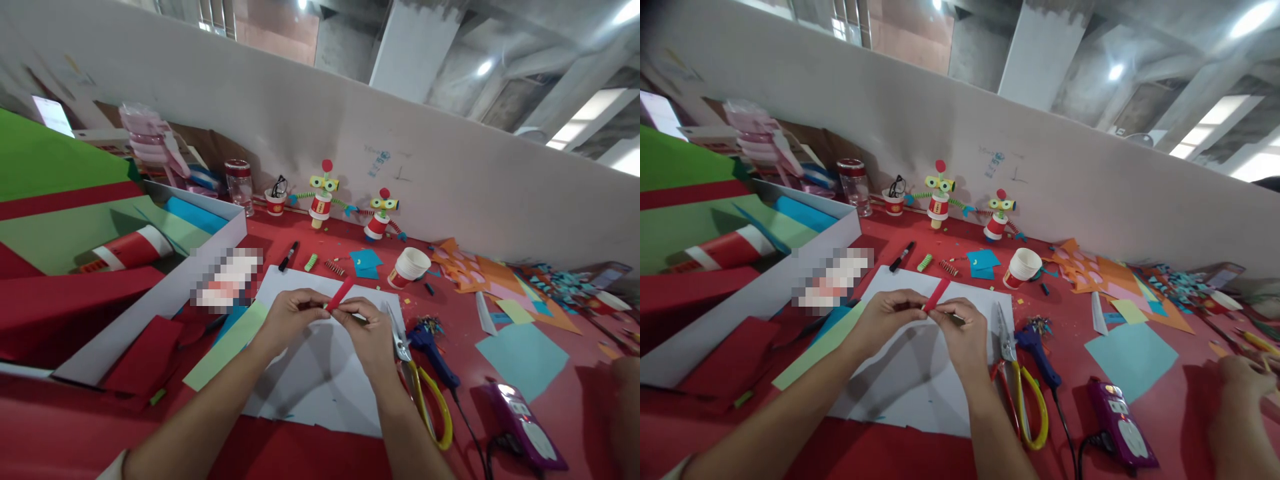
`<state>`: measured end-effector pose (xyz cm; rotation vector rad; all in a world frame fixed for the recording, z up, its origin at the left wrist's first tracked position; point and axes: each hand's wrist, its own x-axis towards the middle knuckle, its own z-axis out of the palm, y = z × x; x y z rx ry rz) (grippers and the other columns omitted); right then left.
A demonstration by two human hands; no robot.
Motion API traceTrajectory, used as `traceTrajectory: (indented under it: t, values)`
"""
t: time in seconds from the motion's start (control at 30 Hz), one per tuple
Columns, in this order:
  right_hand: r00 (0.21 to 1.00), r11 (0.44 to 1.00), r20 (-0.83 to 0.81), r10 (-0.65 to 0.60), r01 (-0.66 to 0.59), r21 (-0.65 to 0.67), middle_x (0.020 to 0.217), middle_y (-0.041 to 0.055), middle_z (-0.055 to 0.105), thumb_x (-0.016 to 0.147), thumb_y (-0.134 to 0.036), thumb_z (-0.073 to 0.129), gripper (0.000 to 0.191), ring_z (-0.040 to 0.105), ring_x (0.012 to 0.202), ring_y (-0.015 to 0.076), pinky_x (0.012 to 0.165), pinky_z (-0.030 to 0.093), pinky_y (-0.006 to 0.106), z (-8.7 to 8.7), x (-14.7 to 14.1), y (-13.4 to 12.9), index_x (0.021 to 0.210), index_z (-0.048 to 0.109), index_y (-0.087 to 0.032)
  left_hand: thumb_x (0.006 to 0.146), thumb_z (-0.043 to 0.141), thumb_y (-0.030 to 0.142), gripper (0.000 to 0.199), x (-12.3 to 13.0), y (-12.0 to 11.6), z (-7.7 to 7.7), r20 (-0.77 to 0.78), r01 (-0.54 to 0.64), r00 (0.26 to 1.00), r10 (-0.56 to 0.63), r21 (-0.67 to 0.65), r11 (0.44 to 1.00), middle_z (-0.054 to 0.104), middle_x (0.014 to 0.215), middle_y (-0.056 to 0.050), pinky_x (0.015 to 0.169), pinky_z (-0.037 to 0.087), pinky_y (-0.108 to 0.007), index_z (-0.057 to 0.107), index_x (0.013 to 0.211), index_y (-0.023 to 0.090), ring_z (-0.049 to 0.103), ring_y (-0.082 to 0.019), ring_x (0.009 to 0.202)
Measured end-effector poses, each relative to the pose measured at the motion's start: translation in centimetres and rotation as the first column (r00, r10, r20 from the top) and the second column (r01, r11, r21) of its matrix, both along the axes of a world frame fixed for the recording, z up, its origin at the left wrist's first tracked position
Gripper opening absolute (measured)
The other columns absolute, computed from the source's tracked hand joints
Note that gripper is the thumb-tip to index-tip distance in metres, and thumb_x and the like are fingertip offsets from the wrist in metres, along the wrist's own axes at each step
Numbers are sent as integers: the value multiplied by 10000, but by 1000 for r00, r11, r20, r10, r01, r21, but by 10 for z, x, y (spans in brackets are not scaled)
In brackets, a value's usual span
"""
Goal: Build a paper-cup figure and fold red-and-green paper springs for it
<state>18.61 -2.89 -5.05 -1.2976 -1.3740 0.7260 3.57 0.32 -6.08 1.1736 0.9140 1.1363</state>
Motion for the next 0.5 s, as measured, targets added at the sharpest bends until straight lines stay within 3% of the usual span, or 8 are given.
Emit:
traceTrajectory:
  t: [0.2,0.5]
  values:
    - [1000,998,2,-3,3,-56,793,32,709,725,-214,667,55,645,761,187,711,503,303,-1,-3,0,753,715,-208,609,736,163,181,1,2,-6,116,20,993,-10,-88,996,714,703,2,691,499,-270,752,784,207,625,-139,670]
    - [999,999,37,-4,6,-36,817,20,699,737,-173,631,115,624,761,172,749,491,298,-3,-9,-2,829,691,-208,612,743,158,193,4,-1,-2,192,10,981,5,-76,997,701,711,0,674,492,-250,715,802,169,609,-117,656]
